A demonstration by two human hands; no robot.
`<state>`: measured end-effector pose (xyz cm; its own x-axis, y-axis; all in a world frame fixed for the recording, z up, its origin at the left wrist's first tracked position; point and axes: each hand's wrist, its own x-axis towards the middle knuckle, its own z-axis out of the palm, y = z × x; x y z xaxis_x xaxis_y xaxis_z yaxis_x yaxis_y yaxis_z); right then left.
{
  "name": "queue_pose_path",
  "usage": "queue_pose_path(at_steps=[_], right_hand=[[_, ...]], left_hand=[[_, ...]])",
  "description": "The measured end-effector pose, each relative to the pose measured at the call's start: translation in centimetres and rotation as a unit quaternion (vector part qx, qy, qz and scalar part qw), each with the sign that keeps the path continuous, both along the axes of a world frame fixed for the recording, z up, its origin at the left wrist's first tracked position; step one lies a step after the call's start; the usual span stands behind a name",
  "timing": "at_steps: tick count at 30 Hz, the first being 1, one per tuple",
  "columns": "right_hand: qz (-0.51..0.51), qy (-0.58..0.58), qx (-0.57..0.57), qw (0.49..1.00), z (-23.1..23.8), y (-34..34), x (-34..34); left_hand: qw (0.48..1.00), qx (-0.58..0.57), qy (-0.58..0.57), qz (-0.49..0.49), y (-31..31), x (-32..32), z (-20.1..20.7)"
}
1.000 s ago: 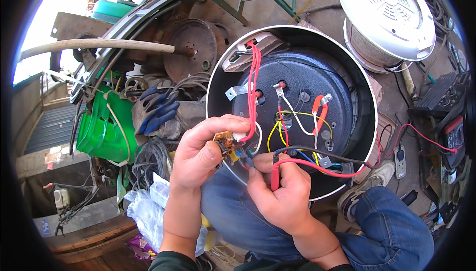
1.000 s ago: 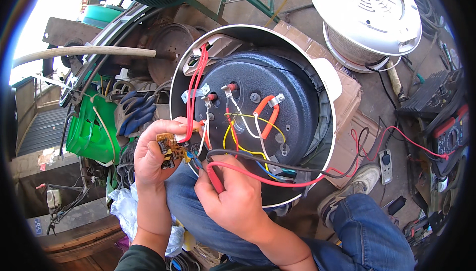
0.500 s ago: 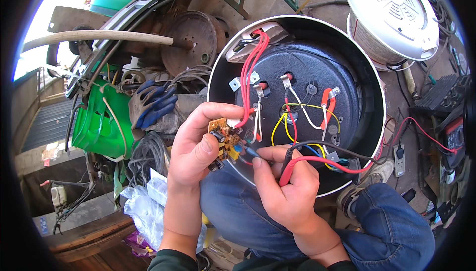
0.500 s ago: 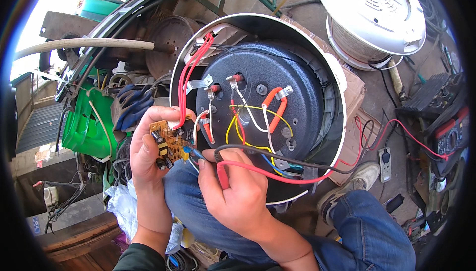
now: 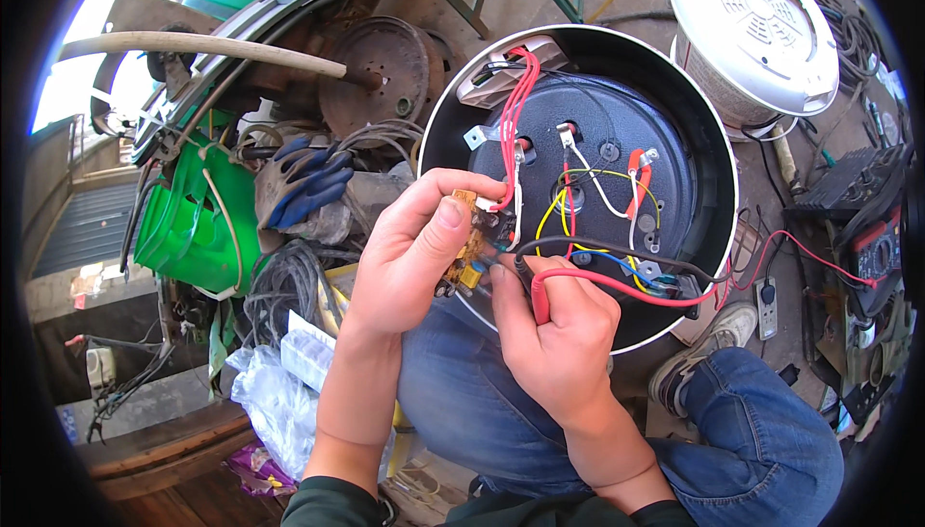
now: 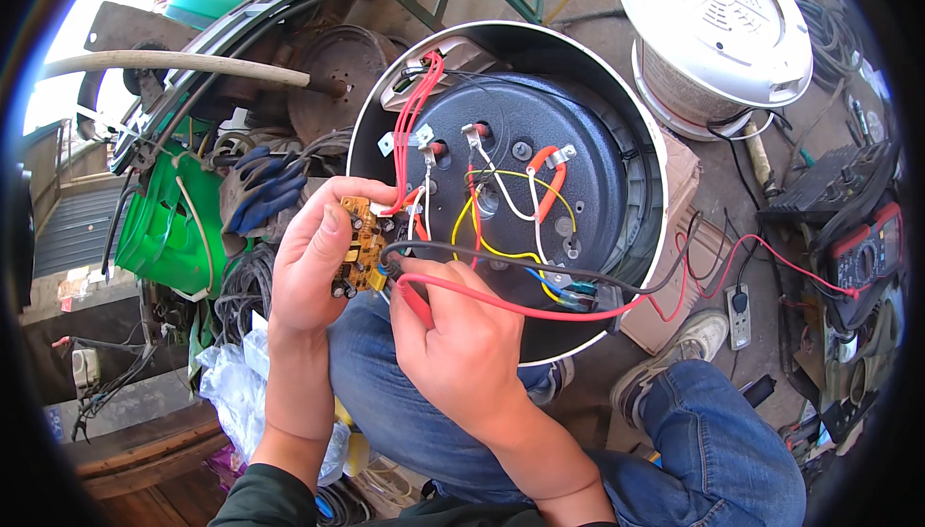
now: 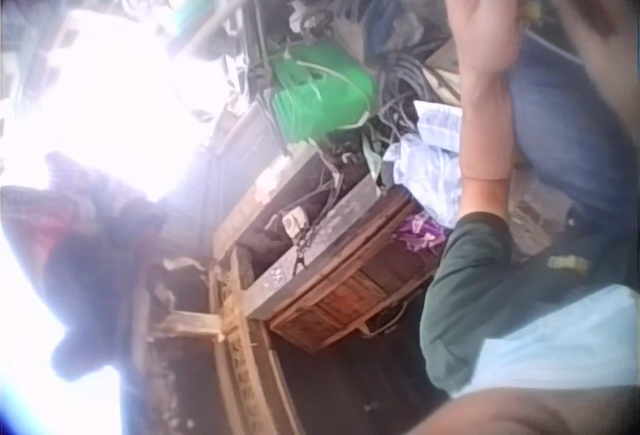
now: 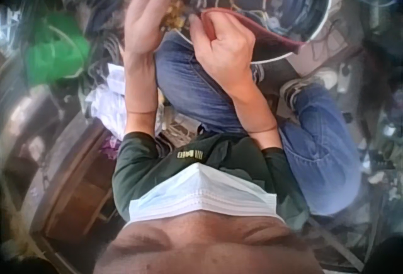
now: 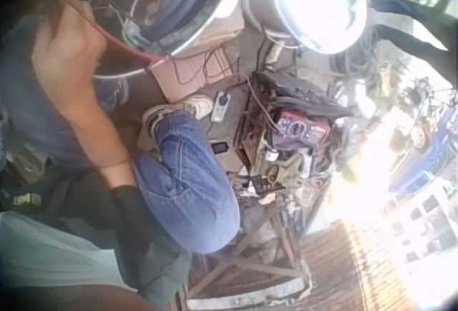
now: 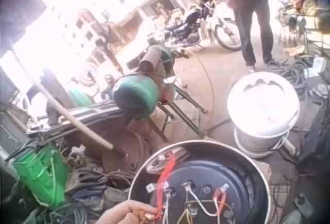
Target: The person sits on the floor and uses a multimeter to test a circuit board removed from a circular housing. They probe various points on the board and wires while occasionally adjusting the multimeter.
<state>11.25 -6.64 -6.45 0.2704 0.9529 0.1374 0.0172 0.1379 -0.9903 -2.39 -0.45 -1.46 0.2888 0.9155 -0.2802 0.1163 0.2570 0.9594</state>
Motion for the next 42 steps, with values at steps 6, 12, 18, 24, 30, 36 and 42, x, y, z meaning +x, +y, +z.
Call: queue_pose_path(at_steps=[6,12,18,24,30,36,42], right_hand=[[0.007,-0.015,0.0,1.0,0.2,-0.1,0.3],[0.026,0.041,-0.001,0.999,-0.4,0.0,-0.2],[0.063,0.313,-0.125,0.94,1.5,-0.5,1.4],[0.118,0.556,-0.18,0.803,0.8,0.1,3.4],[0.148,0.45,-0.206,0.856,1.0,0.1,4.9],[0.119,0.304,-0.155,0.932,2.6,1.2,5.4],[0.013,0.346,-0.036,0.938,3.8,2.0,7.1]], left_hand=[[1.0,-0.009,0.001,0.015,-0.1,0.5,0.3],[0.99,-0.096,-0.09,0.047,0.4,0.6,0.5],[0.996,-0.081,-0.017,-0.033,0.1,0.4,2.1],[0.992,-0.053,-0.093,-0.073,-0.6,0.7,0.8],[0.967,0.215,0.03,-0.136,0.7,0.8,0.1],[0.968,0.227,0.028,-0.106,-0.3,1.0,0.3],[0.99,-0.047,-0.135,0.016,-0.4,0.6,0.2]])
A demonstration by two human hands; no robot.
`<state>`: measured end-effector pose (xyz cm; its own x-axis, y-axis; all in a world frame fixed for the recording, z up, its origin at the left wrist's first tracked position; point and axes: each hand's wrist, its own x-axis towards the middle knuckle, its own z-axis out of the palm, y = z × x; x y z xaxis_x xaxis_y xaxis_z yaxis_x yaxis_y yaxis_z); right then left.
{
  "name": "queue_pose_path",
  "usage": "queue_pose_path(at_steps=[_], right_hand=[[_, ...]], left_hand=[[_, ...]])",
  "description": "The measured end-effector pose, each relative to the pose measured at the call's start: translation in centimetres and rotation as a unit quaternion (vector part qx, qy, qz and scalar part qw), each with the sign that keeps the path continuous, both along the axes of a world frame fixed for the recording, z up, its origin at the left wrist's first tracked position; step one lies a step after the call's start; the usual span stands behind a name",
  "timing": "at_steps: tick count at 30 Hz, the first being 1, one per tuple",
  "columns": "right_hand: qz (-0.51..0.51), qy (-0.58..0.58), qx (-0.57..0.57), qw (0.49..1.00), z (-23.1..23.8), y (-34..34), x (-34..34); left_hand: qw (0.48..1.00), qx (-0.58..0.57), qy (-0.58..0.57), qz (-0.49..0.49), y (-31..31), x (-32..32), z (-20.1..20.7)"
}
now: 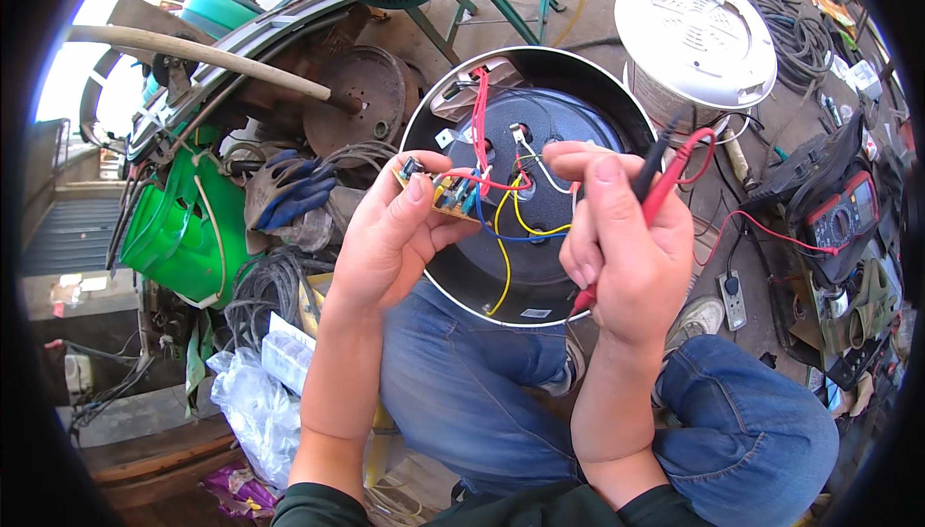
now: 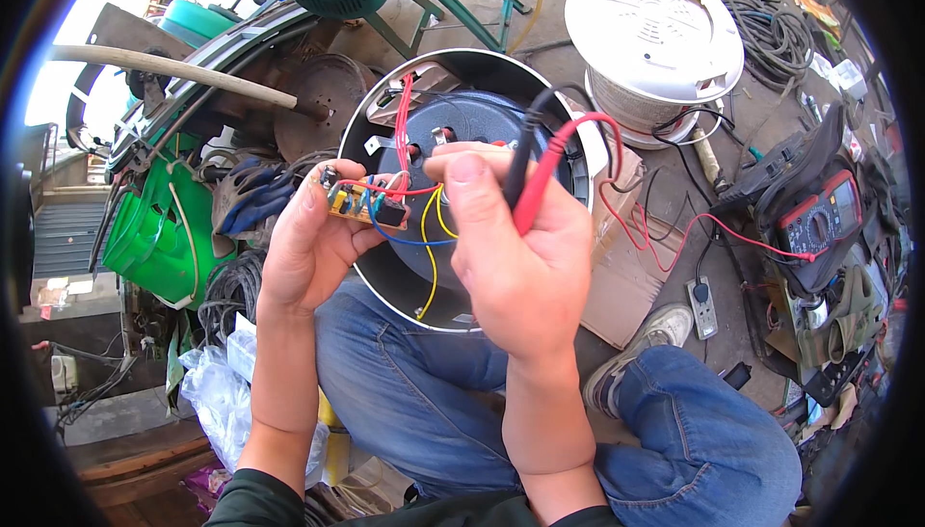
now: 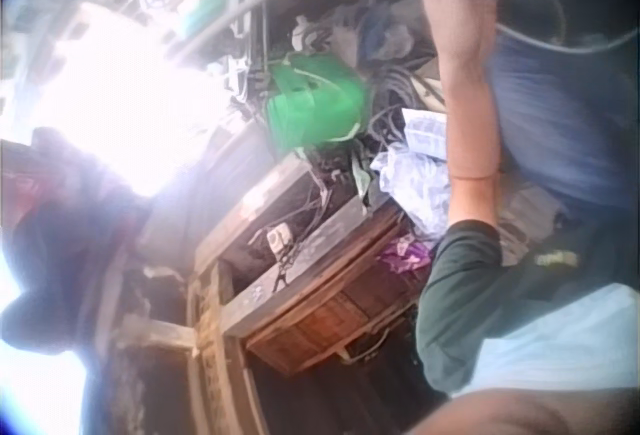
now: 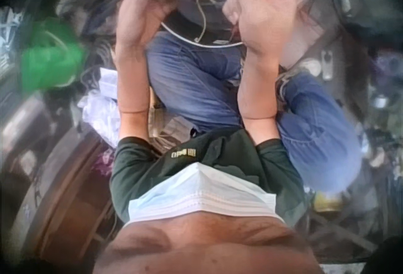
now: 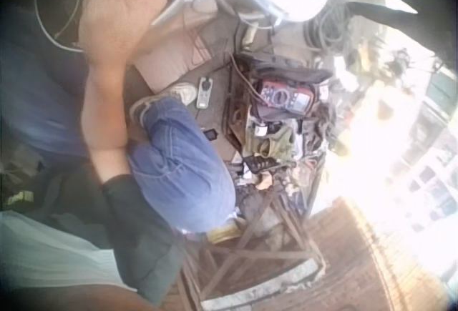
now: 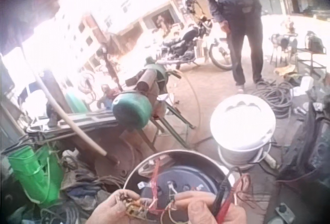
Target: The person sits on the floor and uses a multimeter to test a circuit board removed from a circular housing. They probe various points on the board and wires while occasionally adjusting the multimeter.
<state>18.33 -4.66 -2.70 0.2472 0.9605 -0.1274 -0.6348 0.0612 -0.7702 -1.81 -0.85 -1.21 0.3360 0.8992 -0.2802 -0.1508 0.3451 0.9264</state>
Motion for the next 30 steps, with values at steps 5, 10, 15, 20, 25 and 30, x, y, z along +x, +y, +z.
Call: queue_pose_path(at_steps=[5,10,15,20,25,30], right_hand=[[-0.092,0.207,0.111,0.968,-2.2,-1.9,1.1],[-0.076,0.18,0.047,0.98,-4.3,-4.1,0.7],[-0.09,0.111,0.059,0.988,-3.6,-4.0,-0.3],[0.054,0.118,0.067,0.989,-5.0,-3.8,0.3],[0.117,0.118,-0.004,0.986,-3.0,-4.0,-0.4],[0.104,0.049,0.061,0.992,-3.6,-3.9,-1.5]], left_hand=[[0.997,-0.062,-0.041,0.03,-0.9,0.3,-1.0],[0.966,-0.131,-0.154,0.162,-2.6,2.6,-0.7],[0.93,-0.186,-0.254,0.191,-2.4,1.7,-1.3],[0.917,-0.191,-0.273,0.218,-1.9,1.9,-1.4],[0.929,-0.136,-0.279,0.203,-2.3,1.8,-1.8],[0.929,-0.149,-0.279,0.192,-2.6,1.1,-2.5]])
